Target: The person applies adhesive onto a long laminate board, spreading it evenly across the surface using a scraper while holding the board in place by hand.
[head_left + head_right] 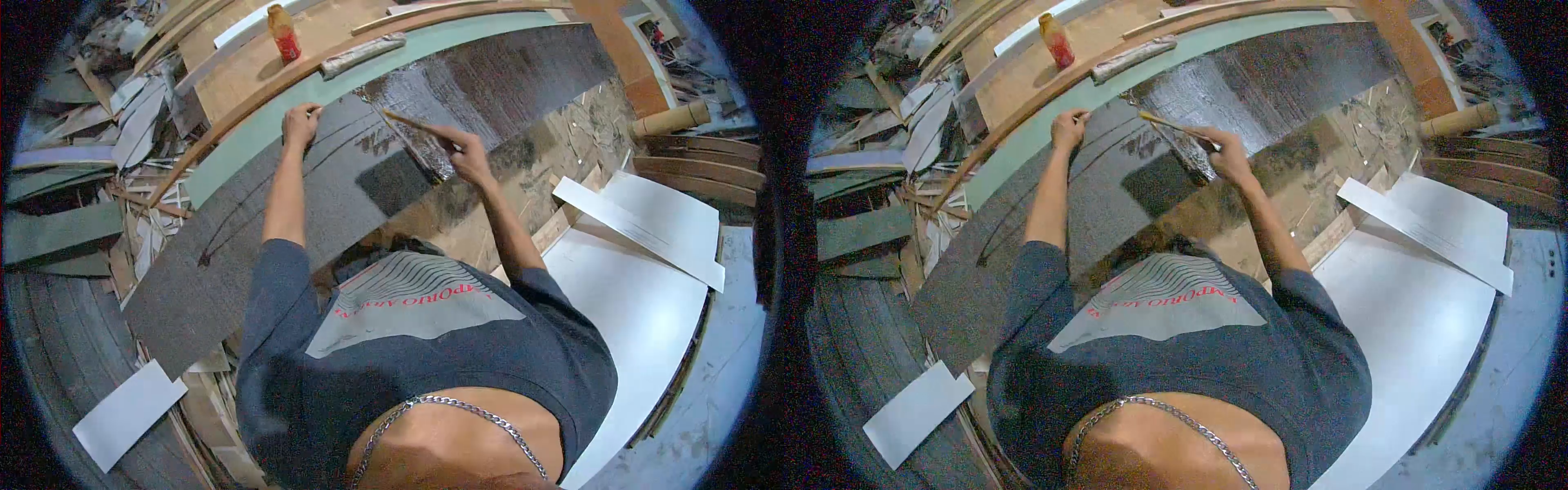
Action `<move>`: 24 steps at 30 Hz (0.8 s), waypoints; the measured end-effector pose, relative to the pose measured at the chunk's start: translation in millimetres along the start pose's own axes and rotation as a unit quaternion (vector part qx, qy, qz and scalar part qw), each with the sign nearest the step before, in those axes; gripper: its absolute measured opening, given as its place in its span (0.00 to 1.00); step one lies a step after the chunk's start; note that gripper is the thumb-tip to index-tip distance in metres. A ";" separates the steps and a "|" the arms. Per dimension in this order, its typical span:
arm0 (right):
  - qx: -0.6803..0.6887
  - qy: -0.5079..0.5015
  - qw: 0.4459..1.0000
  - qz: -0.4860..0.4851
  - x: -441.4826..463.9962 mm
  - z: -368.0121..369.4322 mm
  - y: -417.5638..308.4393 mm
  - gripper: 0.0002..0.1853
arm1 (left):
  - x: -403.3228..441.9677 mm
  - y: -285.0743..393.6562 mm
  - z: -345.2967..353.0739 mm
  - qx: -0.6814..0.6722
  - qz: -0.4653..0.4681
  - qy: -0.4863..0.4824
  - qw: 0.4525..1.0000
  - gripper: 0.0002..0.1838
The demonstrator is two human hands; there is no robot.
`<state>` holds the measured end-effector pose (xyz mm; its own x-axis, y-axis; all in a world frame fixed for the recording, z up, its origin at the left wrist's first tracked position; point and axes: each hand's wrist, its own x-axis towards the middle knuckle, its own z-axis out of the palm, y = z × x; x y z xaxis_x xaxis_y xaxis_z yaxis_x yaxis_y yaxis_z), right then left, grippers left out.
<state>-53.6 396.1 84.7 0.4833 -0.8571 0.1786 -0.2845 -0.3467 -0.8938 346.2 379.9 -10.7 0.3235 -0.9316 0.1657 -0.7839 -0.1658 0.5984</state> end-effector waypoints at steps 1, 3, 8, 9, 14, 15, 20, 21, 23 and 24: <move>-0.017 0.006 0.999 -0.035 17.1 17.6 6.1 0.30 | 2.8 -4.5 2.1 -0.002 0.003 -0.003 1.000 0.12; -0.126 0.020 0.986 -0.108 45.4 38.7 7.2 0.31 | 7.9 -8.2 0.9 -0.043 0.011 -0.022 0.999 0.11; -0.330 0.030 0.924 -0.190 104.8 67.9 9.0 0.25 | 11.5 -7.8 -10.7 -0.041 0.045 -0.030 0.998 0.11; -0.370 0.016 0.912 -0.178 115.4 73.1 19.4 0.24 | 9.7 -5.7 -12.1 -0.033 0.055 -0.022 0.998 0.11; -0.455 -0.004 0.870 -0.190 125.2 89.1 31.4 0.23 | 17.0 -9.7 -19.2 -0.062 0.050 -0.061 0.995 0.11; -0.463 -0.020 0.868 -0.182 118.1 91.6 32.4 0.23 | 16.6 -11.0 -20.0 -0.061 0.051 -0.069 0.994 0.11; -0.450 -0.048 0.882 -0.133 31.7 110.1 -5.8 0.17 | 21.4 -12.4 -12.9 -0.093 0.012 -0.078 0.993 0.11; -0.437 -0.067 0.890 -0.113 11.7 119.4 -10.7 0.17 | 26.7 -24.8 -1.4 -0.097 0.034 -0.082 0.991 0.11; -0.424 -0.085 0.898 -0.078 -18.2 128.3 -27.6 0.18 | 25.5 -27.2 1.4 -0.100 0.049 -0.089 0.990 0.11; -0.413 -0.123 0.899 -0.075 -25.0 127.6 -44.7 0.16 | 27.2 -26.0 -0.7 -0.097 0.062 -0.079 0.990 0.11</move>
<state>52.7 481.7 67.7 0.7071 -0.7021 0.0843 -0.6697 -0.7031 -0.2390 375.7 359.1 -21.2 0.1309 -0.9826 0.1317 -0.6906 0.0049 0.7233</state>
